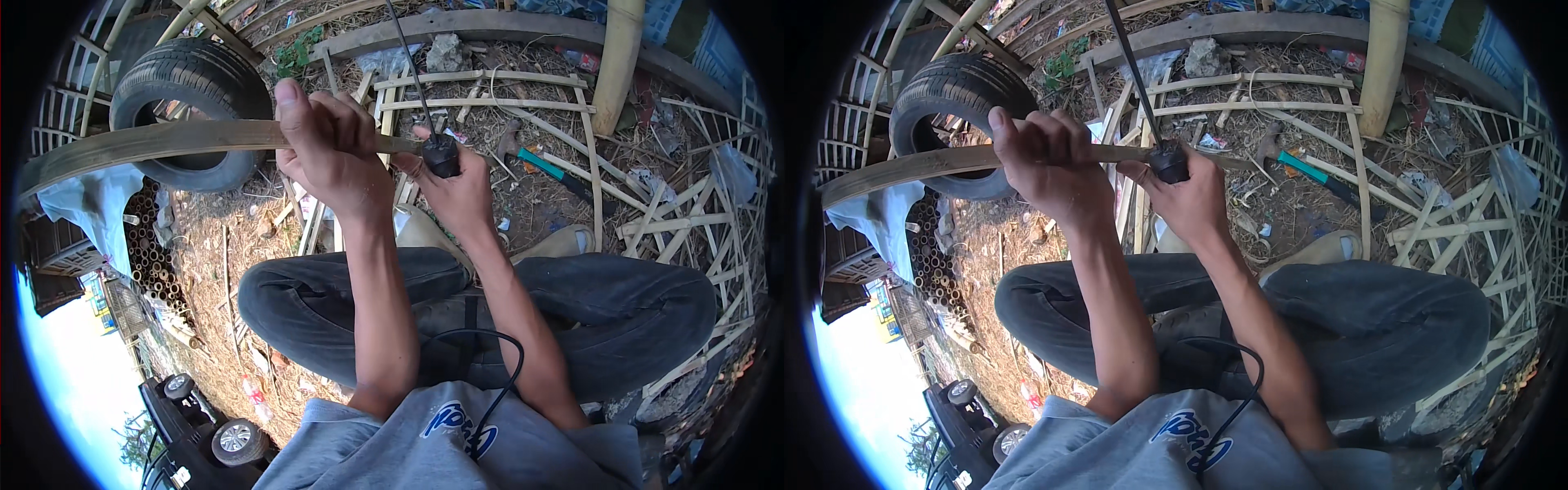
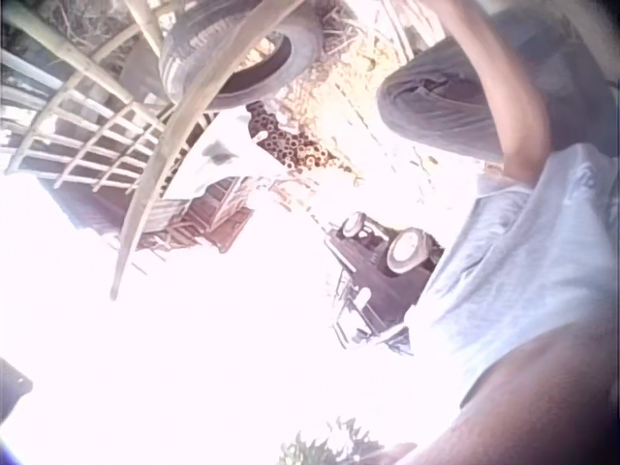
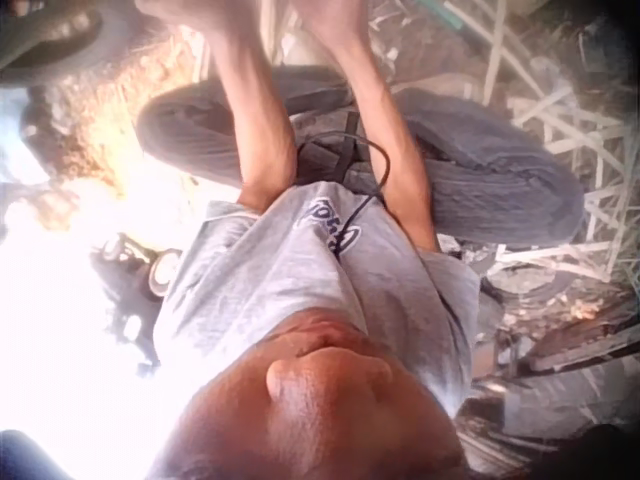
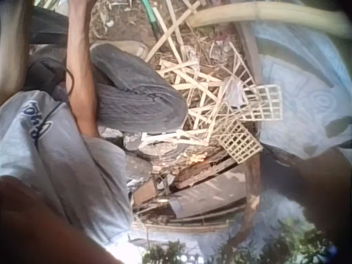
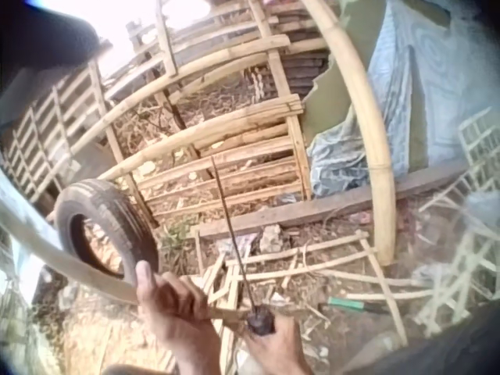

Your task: The person constructs a bamboo lattice by laying out thin strips of wood, positioning a perpendicular strip over them, and securing it with small nails hammered in by hand.

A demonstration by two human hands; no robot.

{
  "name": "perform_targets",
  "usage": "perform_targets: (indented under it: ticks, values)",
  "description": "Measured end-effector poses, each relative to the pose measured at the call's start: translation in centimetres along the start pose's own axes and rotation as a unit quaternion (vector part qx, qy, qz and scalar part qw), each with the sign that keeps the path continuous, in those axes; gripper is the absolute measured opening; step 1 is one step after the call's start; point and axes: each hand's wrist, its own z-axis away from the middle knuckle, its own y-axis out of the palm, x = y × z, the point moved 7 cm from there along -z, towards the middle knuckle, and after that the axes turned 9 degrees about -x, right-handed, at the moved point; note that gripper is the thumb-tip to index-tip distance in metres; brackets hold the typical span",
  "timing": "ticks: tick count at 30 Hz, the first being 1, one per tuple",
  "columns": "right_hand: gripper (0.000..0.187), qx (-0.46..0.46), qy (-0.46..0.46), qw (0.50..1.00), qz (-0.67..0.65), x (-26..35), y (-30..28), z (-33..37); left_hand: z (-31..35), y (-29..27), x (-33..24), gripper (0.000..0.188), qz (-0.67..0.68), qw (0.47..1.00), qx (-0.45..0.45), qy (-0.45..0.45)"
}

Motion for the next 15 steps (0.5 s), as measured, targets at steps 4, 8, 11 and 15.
perform_targets:
  ticks: [4,8,11,15]
  values:
    - [0.057,-0.034,0.049,0.992,0.112,0.7,-2.6,2.0,1.1,0.3,0.1,0.049,-0.017,0.999,0.027,-0.015]
    - [0.062,-0.039,0.149,0.988,-0.004,-0.4,-6.4,6.0,2.5,2.4,0.2,0.051,0.01,0.999,0.022,-0.037]
    - [0.065,-0.022,0.184,0.983,0.002,-3.4,-7.5,8.3,2.7,2.4,0.4,0.053,0.0,0.997,0.056,-0.059]
    - [0.06,0.04,0.209,0.973,0.089,-5.1,-5.3,9.6,2.6,-0.5,0.2,0.057,-0.076,0.99,-0.12,0.007]
